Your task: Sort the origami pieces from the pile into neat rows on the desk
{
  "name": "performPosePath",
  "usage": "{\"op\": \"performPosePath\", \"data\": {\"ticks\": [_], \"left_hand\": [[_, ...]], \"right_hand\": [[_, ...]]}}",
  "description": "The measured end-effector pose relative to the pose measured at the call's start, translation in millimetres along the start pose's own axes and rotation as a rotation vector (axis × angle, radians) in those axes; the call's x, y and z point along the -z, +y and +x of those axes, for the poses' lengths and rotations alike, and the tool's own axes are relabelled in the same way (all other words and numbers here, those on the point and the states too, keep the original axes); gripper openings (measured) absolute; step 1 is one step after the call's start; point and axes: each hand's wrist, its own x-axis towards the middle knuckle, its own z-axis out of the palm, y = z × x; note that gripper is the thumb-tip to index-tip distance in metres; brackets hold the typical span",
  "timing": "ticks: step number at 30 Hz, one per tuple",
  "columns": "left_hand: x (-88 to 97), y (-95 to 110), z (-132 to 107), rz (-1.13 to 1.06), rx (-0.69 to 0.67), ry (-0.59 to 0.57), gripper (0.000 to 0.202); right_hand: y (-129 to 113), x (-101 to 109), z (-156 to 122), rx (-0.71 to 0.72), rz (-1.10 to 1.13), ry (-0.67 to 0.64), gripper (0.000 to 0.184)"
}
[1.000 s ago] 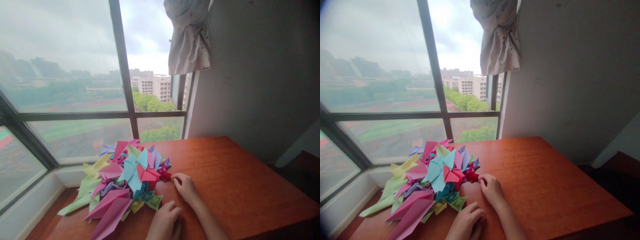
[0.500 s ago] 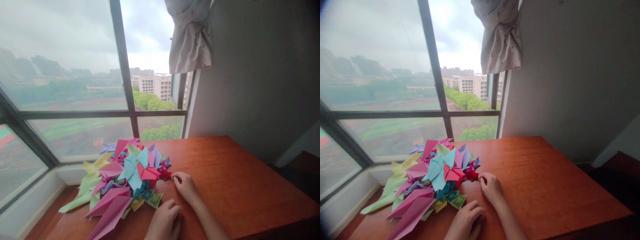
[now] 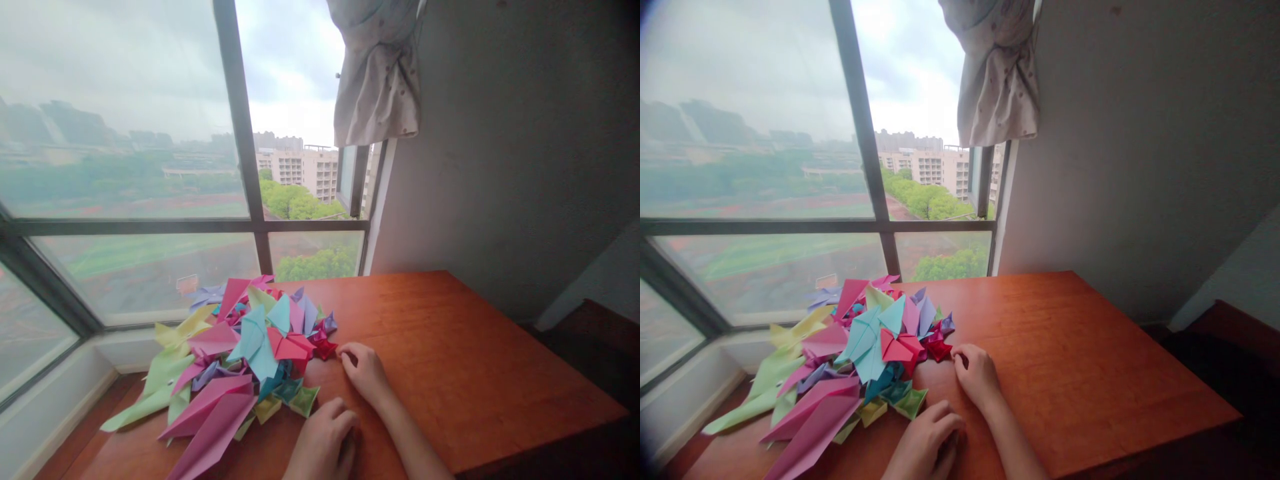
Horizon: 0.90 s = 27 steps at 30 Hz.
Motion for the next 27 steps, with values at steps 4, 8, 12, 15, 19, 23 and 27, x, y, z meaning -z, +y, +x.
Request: {"op": "performPosePath", "data": {"ticks": [4, 8, 12, 15, 19, 23, 27], "left_hand": [[-2.7, -3.0, -0.5, -0.001, -0.013, 0.011, 0.024], [-3.2, -2.2, -0.2, -0.002, -0.012, 0.031, 0.023], [-2.9, -0.5, 0.2, 0.006, -0.001, 0.008, 0.021], [-3.4, -0.6, -0.1, 0.017, 0.006, -0.002, 0.019], [-4.6, -1.5, -0.2, 0.027, 0.002, -0.005, 0.019], [-5.9, -1.9, -0.1, 0.035, 0.004, 0.005, 0.015], [-9.5, -4.8, -1.1, 0.038, -0.007, 0.012, 0.017]], "right_hand": [[-1.1, 1.1, -0.3, -0.001, -0.004, -0.013, 0.025], [1.1, 0.4, -0.7, -0.003, 0.000, -0.009, 0.024], [3.2, 0.4, -1.0, -0.007, -0.001, -0.020, 0.023], [3.2, 1.2, -1.2, -0.006, 0.003, -0.027, 0.024], [3.7, 1.4, -1.4, -0.008, 0.007, -0.026, 0.023], [5.8, 0.3, -1.8, -0.003, -0.001, -0.026, 0.023], [7.4, -0.3, -3.1, 0.004, -0.003, -0.021, 0.023]]}}
